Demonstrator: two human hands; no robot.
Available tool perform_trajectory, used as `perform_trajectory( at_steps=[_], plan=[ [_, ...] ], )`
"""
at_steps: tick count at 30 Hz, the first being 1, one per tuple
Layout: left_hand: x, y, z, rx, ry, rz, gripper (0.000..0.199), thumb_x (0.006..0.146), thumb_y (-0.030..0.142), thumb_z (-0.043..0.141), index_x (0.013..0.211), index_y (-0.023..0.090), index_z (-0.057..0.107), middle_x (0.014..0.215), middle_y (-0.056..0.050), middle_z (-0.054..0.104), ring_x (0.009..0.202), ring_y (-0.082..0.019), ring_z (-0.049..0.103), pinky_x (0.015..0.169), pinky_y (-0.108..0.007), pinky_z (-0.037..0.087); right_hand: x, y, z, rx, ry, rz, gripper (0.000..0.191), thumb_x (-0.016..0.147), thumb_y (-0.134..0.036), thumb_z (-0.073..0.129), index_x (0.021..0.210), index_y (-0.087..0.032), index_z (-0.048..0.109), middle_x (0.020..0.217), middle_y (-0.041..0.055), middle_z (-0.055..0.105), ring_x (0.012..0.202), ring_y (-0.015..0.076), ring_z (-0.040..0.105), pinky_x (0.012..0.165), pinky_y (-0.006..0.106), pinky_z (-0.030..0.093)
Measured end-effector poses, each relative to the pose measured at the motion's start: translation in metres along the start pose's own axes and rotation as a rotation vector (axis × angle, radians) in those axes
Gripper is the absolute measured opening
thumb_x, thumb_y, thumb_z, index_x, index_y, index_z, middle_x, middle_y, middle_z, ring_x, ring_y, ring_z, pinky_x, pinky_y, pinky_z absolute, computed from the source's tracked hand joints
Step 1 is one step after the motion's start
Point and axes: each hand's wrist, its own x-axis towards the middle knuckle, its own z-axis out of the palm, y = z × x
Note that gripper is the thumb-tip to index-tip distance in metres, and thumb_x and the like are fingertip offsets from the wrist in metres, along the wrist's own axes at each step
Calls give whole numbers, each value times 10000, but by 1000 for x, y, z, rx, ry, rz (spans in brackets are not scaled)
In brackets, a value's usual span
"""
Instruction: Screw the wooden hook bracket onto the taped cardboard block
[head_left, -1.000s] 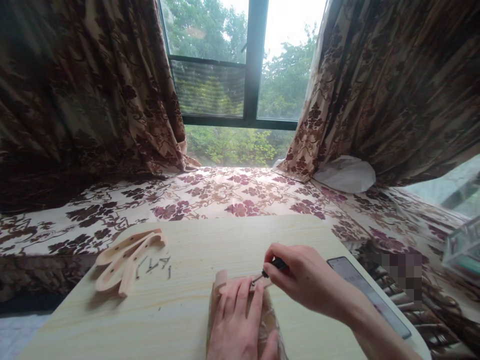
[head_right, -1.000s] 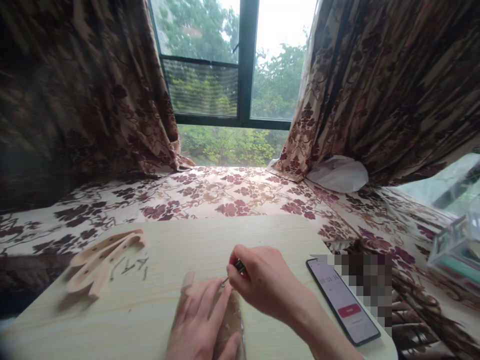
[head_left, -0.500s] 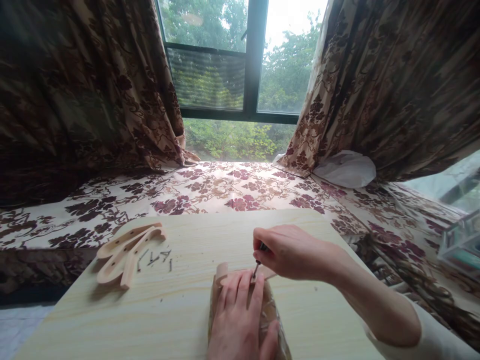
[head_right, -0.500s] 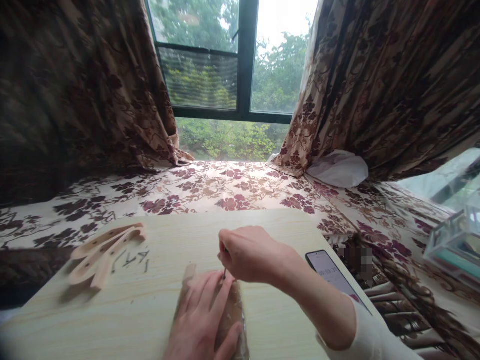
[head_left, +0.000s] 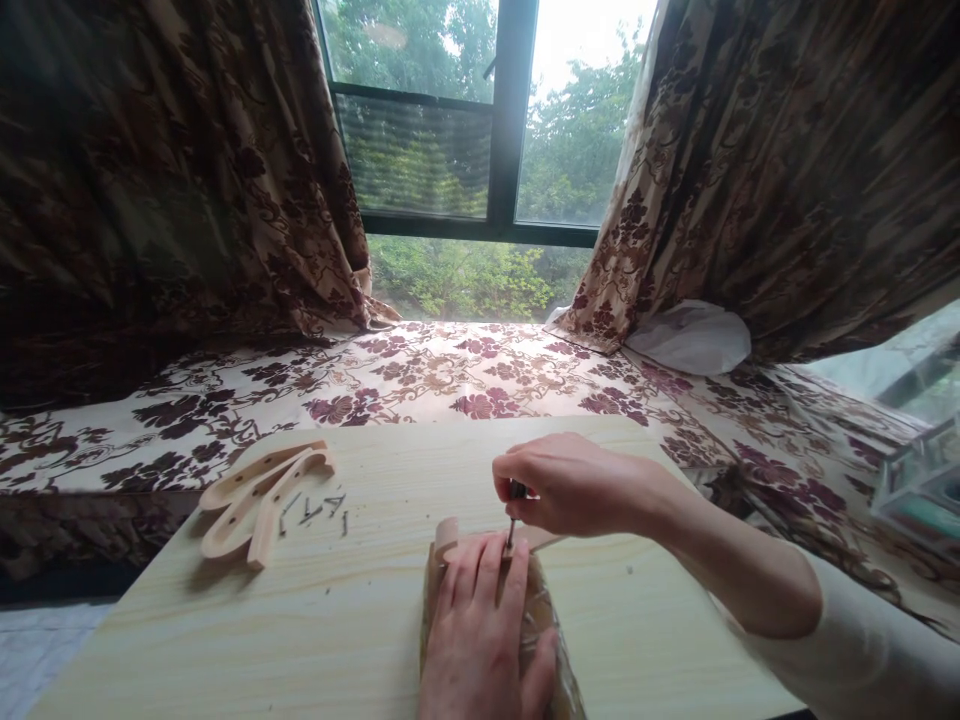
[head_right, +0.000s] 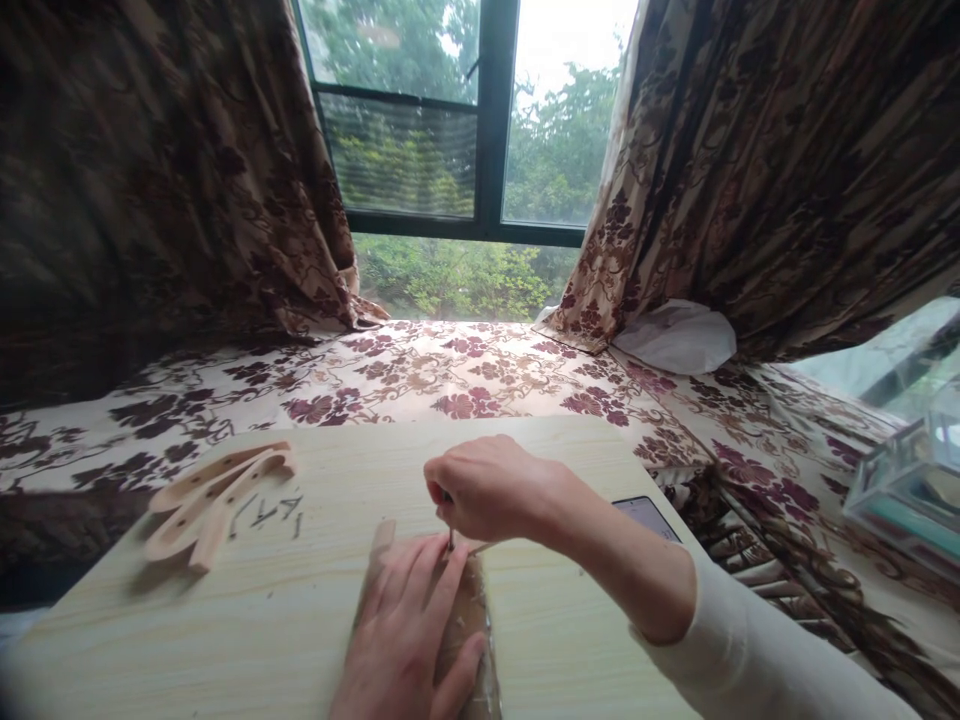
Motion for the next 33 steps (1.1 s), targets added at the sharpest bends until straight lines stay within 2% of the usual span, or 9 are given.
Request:
perform_trajectory(
  at_steps=[6, 11, 13, 17, 25, 29, 33],
  plan=[
    [0, 1, 1, -38, 18, -25, 634, 734, 338, 587, 1300, 79, 467, 1260, -155, 531, 1171, -313, 437, 952, -449, 369, 7, 2, 7, -26, 13, 62, 142, 832, -248, 499, 885, -198, 620, 828, 45, 715, 733, 168, 611, 568, 254, 317],
    [-2, 0, -1, -42, -13, -27, 609, 766, 352, 571, 1315, 114, 454, 1298, -142, 512, 1201, -308, 428, 957, -451, 389, 4, -3, 0, -81, -5, 87, 204, 855, -318, 508, 973, -190, 614, 872, 72, 723, 730, 188, 623, 548, 267, 293],
    [-1, 0, -2, -47, -31, -31, 607, 771, 347, 572, 1320, 120, 449, 1308, -137, 507, 1211, -306, 423, 967, -448, 385, 1, -4, -2, -69, -2, 46, 190, 859, -291, 505, 992, -201, 606, 901, 59, 723, 735, 179, 619, 551, 265, 291],
    [-1, 1, -1, -60, -22, -49, 625, 755, 342, 573, 1325, 122, 444, 1302, -138, 510, 1206, -307, 427, 966, -453, 379, 0, -3, 4, -52, 48, -28, 128, 877, -222, 459, 910, -207, 581, 848, 34, 710, 703, 149, 595, 550, 260, 286],
    [-2, -4, 10, 6, 76, 20, 624, 736, 374, 552, 1284, 85, 478, 1243, -148, 547, 1151, -300, 453, 974, -436, 327, 3, 0, 14, -59, 122, 111, 123, 870, -232, 436, 878, -175, 544, 745, 58, 694, 609, 146, 562, 505, 261, 245],
    [-5, -6, 13, 55, 104, 40, 626, 727, 389, 531, 1277, 92, 484, 1224, -145, 565, 1128, -295, 477, 987, -433, 301, 0, -4, 14, -22, 125, 53, 97, 864, -230, 458, 856, -188, 545, 763, 41, 697, 603, 129, 541, 512, 255, 242],
    [-10, -10, 11, 62, 45, 53, 615, 738, 429, 551, 1275, 135, 489, 1237, -126, 562, 1133, -282, 488, 963, -403, 339, -6, -9, 21, 24, 189, 30, 116, 895, -213, 428, 818, -190, 510, 729, 22, 661, 588, 114, 503, 516, 257, 241]
  ],
)
